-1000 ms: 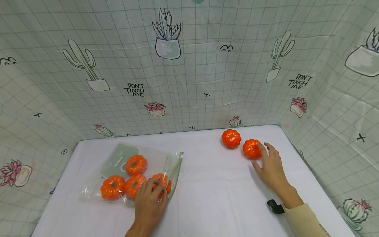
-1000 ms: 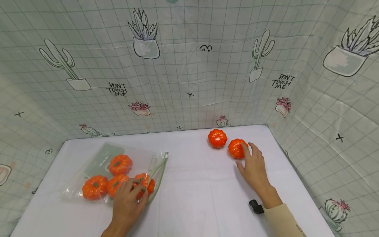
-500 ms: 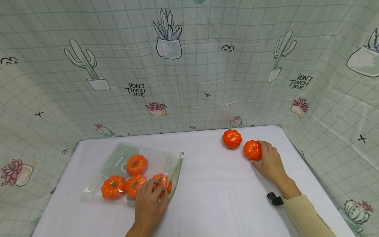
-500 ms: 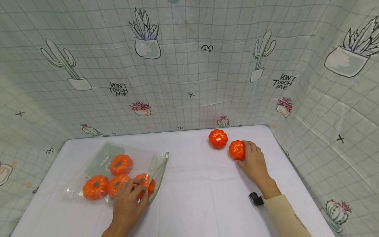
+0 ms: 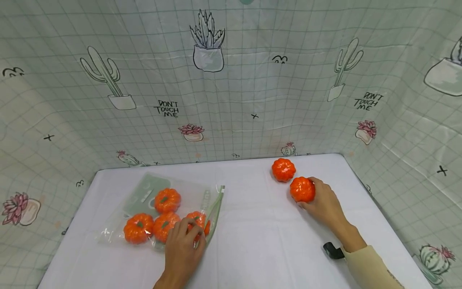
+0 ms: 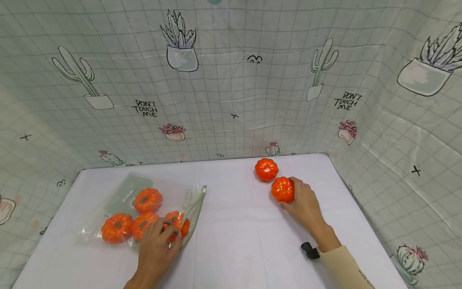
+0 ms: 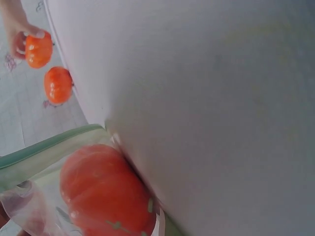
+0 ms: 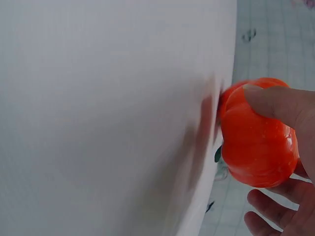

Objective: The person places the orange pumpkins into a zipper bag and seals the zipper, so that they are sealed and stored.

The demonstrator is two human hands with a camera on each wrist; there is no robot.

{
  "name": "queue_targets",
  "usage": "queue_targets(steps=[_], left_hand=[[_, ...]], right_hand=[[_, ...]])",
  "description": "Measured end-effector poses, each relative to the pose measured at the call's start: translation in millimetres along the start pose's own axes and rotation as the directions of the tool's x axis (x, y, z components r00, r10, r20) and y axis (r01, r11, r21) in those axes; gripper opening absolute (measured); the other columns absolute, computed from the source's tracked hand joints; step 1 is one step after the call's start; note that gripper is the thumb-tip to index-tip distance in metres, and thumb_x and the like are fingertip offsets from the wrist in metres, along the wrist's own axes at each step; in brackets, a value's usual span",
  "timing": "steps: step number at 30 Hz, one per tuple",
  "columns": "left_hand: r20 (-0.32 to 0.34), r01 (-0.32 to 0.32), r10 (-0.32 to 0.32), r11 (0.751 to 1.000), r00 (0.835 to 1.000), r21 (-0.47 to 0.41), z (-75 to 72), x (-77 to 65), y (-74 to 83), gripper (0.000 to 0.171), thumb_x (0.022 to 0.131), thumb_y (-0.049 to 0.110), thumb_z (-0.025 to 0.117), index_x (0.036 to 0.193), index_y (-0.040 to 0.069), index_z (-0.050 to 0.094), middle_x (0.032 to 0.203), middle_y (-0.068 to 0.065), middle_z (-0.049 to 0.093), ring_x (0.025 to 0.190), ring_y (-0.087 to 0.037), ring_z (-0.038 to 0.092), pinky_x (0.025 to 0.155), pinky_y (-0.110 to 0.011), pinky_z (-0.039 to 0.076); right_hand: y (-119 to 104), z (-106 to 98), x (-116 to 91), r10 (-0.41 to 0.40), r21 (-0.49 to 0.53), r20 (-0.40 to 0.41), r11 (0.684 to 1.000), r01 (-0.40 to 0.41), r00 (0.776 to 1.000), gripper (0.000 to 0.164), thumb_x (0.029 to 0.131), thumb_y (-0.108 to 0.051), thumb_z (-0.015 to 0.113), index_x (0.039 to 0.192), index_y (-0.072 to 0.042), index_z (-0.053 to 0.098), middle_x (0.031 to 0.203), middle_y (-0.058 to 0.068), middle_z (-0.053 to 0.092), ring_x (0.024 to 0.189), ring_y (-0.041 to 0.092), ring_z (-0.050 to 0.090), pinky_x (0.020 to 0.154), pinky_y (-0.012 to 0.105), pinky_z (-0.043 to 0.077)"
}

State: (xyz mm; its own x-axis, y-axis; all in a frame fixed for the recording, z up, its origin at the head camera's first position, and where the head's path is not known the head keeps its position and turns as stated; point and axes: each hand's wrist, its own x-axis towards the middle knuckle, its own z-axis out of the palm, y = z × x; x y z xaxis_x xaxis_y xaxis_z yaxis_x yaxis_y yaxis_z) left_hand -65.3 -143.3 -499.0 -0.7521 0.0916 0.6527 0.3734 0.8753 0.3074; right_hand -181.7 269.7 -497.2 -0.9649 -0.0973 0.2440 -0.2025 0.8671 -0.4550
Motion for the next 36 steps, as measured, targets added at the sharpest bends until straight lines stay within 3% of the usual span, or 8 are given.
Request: queue_targets(steps=[6,17,25,36], left_hand=[[-0.016,-0.013,0.013,1.0,1.0,-0.002,-0.2,1.4,-1.2,0.021,0.069,0.001,0.084,0.075,0.013,0.068,0.094,-0.004,0.059,0.079,-0.021,0.052,0.064,-0.035,0.044],[-0.033,-0.021,0.021,1.0,0.999,-0.004,0.9,1.6,-0.8,0.017,0.07,0.002,0.081,0.074,0.012,0.069,0.094,-0.005,0.06,0.079,-0.022,0.053,0.065,-0.036,0.044],[-0.024,-0.012,0.011,1.0,1.0,-0.005,1.1,1.9,1.1,0.018,0.07,0.002,0.083,0.075,0.012,0.069,0.093,-0.004,0.06,0.079,-0.022,0.053,0.065,-0.036,0.045],[-0.004,-0.001,0.001,1.0,1.0,0.007,1.4,1.5,2.1,0.02,0.069,0.001,0.084,0.075,0.012,0.068,0.094,-0.005,0.06,0.08,-0.022,0.054,0.066,-0.037,0.045]], right_hand=[[-34,8,-20,-0.126,0.023,-0.029,0.992,0.127,0.992,0.087,0.069,-0.009,0.097,0.14,0.01,0.05,0.127,0.029,0.064,0.112,0.047,0.062,0.098,0.065,0.051],[-91,30,-44,-0.227,0.105,0.074,0.97,0.218,0.971,0.09,0.07,-0.015,0.098,0.144,0.001,0.05,0.132,0.015,0.064,0.12,0.033,0.061,0.104,0.053,0.053],[-119,48,-50,-0.274,0.158,0.136,0.955,0.252,0.952,0.089,0.07,-0.019,0.098,0.144,-0.002,0.052,0.133,0.01,0.064,0.122,0.029,0.061,0.106,0.051,0.052],[-149,69,-51,-0.378,0.184,0.16,0.919,0.349,0.912,0.085,0.07,-0.024,0.098,0.141,-0.003,0.054,0.13,0.007,0.066,0.117,0.025,0.063,0.101,0.049,0.054]])
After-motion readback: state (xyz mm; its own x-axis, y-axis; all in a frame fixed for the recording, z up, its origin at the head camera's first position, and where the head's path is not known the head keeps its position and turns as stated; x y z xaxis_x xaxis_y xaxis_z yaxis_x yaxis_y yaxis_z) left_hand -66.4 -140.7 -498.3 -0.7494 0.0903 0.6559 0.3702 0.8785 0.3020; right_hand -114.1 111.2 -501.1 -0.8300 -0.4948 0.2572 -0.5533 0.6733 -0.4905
